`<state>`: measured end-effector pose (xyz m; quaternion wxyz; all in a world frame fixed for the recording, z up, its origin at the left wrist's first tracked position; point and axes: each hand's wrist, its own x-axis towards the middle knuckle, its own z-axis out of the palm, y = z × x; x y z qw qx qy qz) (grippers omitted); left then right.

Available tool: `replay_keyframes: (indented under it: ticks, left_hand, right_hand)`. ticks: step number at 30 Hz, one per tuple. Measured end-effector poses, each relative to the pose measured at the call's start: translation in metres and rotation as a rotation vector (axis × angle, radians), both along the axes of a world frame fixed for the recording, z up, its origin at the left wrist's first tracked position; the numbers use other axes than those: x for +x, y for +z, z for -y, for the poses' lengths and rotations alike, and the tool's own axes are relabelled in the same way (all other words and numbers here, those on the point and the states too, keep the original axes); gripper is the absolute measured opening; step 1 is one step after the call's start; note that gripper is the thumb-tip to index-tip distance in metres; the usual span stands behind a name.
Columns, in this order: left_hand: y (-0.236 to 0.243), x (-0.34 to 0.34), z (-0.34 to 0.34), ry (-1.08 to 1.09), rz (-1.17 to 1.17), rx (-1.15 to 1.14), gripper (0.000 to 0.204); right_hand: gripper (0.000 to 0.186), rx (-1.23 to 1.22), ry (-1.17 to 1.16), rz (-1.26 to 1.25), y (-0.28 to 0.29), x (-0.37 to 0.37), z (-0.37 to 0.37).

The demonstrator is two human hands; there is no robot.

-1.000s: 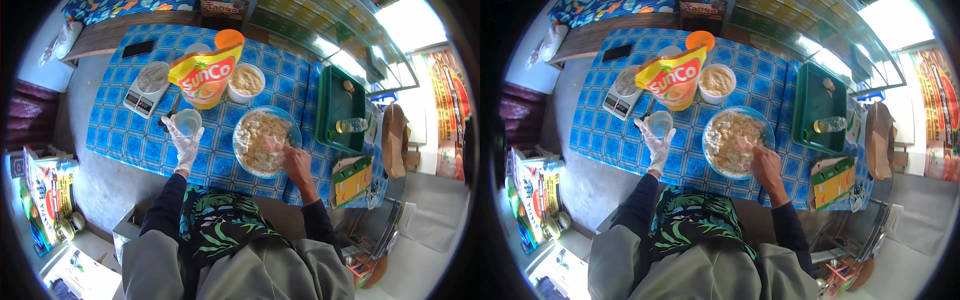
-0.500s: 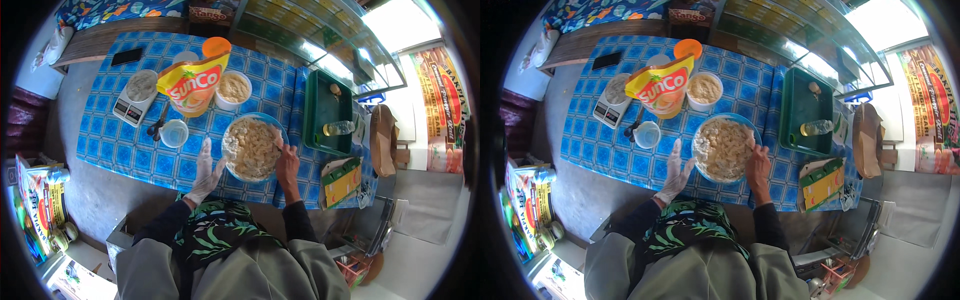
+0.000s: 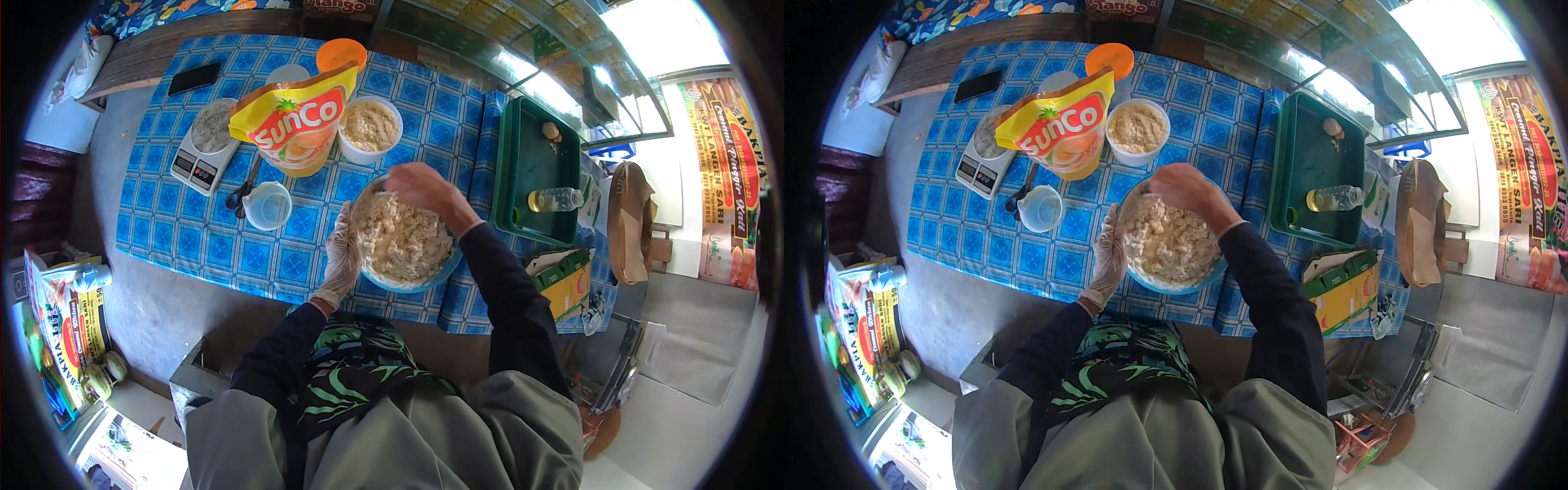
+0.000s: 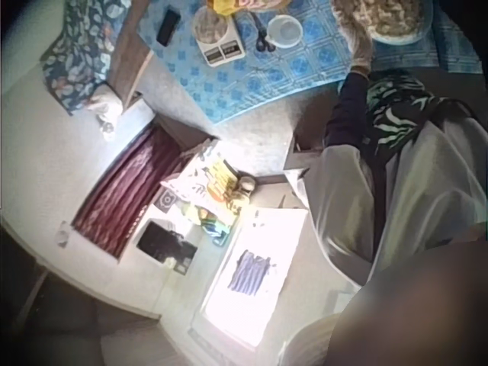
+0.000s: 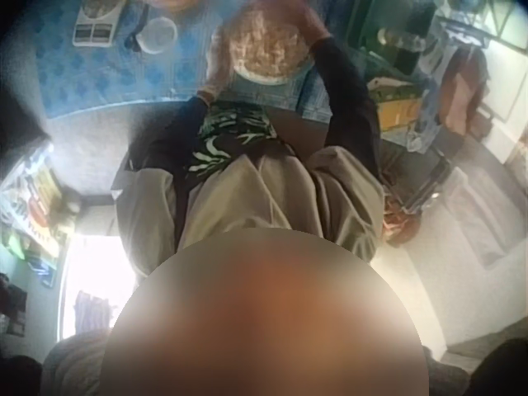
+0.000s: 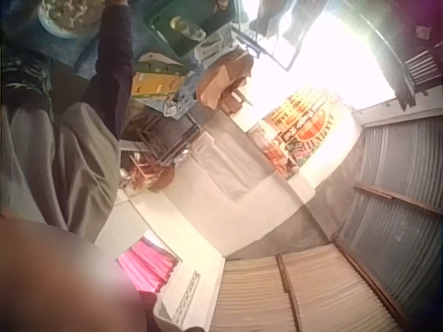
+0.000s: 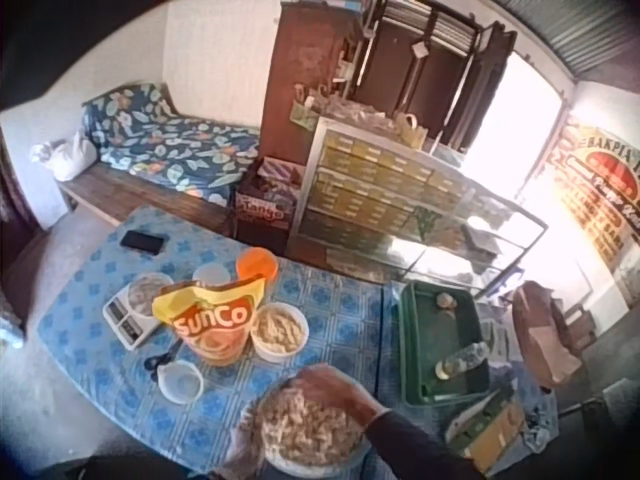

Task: The person adds water and oil into a bowl containing white flour and mixes them together by hand.

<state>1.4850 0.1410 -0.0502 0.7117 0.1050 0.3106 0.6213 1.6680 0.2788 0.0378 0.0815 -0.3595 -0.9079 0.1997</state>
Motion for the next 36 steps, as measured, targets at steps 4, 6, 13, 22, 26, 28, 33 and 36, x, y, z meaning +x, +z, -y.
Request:
replay_keyframes:
  ticks: [4, 6, 13, 22, 26, 28, 33, 36]
  left_hand:
    - [0.000, 0.009, -0.001, 0.064, 0.092, -0.053, 0.053]
    - [0.014, 0.009, 0.001, 0.032, 0.090, -0.098, 0.052]
    - [0.026, 0.015, -0.006, 0.090, 0.037, -0.160, 0.052]
    - [0.015, 0.008, -0.001, 0.101, -0.066, -0.059, 0.049]
    - [0.027, 0.012, -0.002, 0.078, -0.112, -0.089, 0.046]
    - [0.013, 0.006, 0.001, 0.006, -1.002, 0.252, 0.042]
    - [0.014, 0.009, 0.001, 0.031, -0.946, 0.223, 0.046]
    - [-0.006, 0.006, 0.001, 0.115, -1.163, 0.315, 0.048]
  right_hand:
    - [0.009, -0.057, 0.075, 0.040, -0.008, -0.010, 0.028]
    - [0.008, 0.031, 0.119, 0.184, -0.001, -0.004, 0.054]
    - [0.007, 0.158, -0.045, 0.338, 0.025, 0.046, 0.132]
    - [0.019, 0.062, -0.387, 0.352, 0.085, 0.073, 0.100]
    - [0.007, 0.117, -0.374, 0.281, 0.018, 0.074, 0.057]
    - [0.007, -0.073, -0.294, 0.246, -0.007, 0.063, 0.030]
    - [0.012, -0.143, 0.025, 0.240, -0.027, 0.009, 0.011]
    - [0.013, -0.164, 0.100, 0.324, -0.005, -0.005, 0.024]
